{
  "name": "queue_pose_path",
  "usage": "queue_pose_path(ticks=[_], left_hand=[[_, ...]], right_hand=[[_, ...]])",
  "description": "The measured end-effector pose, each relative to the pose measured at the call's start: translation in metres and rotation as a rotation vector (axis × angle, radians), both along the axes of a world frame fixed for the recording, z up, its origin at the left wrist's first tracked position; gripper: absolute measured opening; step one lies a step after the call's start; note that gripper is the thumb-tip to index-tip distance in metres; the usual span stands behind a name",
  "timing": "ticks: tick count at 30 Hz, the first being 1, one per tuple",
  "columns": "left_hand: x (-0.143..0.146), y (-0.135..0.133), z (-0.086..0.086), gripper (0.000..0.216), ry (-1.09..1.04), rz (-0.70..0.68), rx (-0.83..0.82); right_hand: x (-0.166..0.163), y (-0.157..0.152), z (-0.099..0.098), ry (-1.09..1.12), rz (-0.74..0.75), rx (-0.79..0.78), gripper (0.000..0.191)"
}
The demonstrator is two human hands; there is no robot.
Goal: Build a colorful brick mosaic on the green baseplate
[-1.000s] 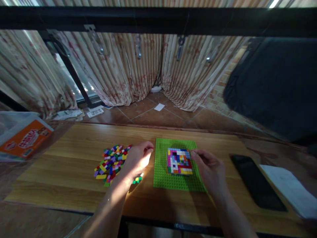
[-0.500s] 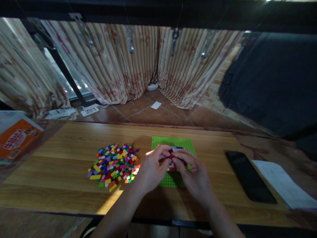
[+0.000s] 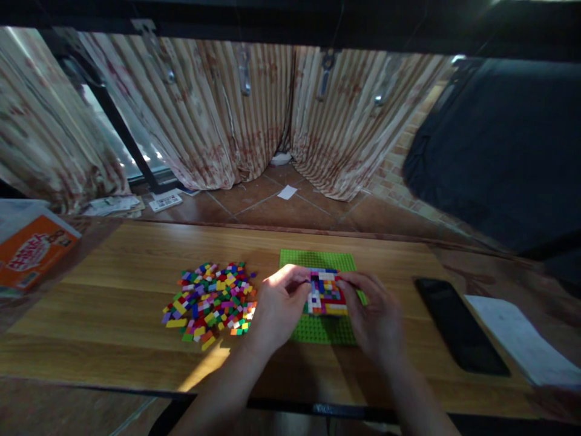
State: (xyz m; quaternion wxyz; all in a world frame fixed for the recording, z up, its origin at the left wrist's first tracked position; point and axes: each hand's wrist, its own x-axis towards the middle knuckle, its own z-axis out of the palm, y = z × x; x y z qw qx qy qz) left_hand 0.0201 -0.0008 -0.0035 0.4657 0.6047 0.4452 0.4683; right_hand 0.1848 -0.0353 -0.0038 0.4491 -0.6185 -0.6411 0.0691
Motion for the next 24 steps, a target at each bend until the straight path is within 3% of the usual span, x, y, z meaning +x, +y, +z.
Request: queue_pose_path(ticks=[8, 18, 24], left_hand=[[-0.010, 0.006, 0.004, 0.012, 0.139, 0.069, 0.023], [-0.010, 0.006, 0.000, 0.011, 0.169, 0.080, 0.032], [-0.009, 0.005, 0.003, 0.011, 0.172, 0.072, 0.030]], right_hand=[[0.022, 0.001, -0.002, 0.017, 0.044, -0.215, 0.017], [0.017, 0.002, -0.006, 0.077, 0.066, -0.212, 0.013], [0.013, 0.003, -0.005, 0.180, -0.008, -0.214, 0.014]])
